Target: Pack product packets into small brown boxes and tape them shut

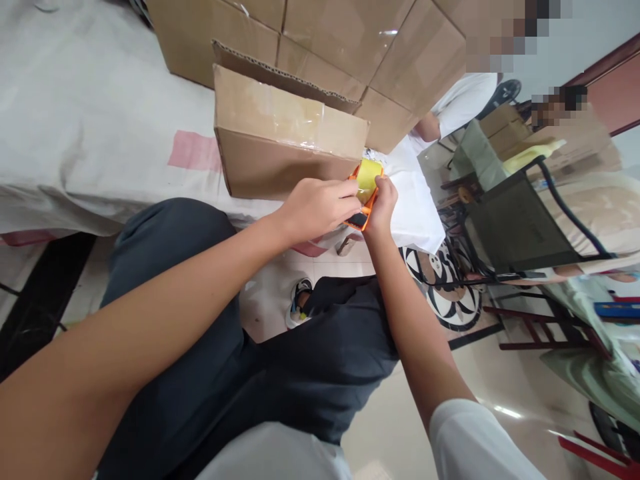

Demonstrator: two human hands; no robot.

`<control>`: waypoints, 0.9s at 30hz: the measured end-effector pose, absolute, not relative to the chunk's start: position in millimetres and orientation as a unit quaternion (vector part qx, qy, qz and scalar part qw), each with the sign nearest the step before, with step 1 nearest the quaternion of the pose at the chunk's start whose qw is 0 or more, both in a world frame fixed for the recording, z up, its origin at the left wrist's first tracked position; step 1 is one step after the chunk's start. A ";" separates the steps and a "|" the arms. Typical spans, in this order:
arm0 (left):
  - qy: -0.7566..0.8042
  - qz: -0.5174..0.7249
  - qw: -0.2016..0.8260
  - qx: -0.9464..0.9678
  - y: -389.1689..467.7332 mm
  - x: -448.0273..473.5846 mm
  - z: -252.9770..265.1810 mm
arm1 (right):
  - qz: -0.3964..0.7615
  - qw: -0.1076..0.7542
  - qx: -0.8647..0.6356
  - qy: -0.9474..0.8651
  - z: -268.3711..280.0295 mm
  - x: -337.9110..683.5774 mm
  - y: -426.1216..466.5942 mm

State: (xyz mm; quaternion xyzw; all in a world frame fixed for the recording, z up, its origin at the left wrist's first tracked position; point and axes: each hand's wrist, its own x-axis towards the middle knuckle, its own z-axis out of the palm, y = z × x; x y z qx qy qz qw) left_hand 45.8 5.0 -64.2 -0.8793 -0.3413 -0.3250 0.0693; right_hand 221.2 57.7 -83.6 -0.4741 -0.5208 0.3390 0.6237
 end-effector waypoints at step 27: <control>-0.218 -0.372 0.047 -0.901 -25.1 51.3 -40.6 | 0.271 0.637 -0.460 -0.556 -74.7 223.9 68.0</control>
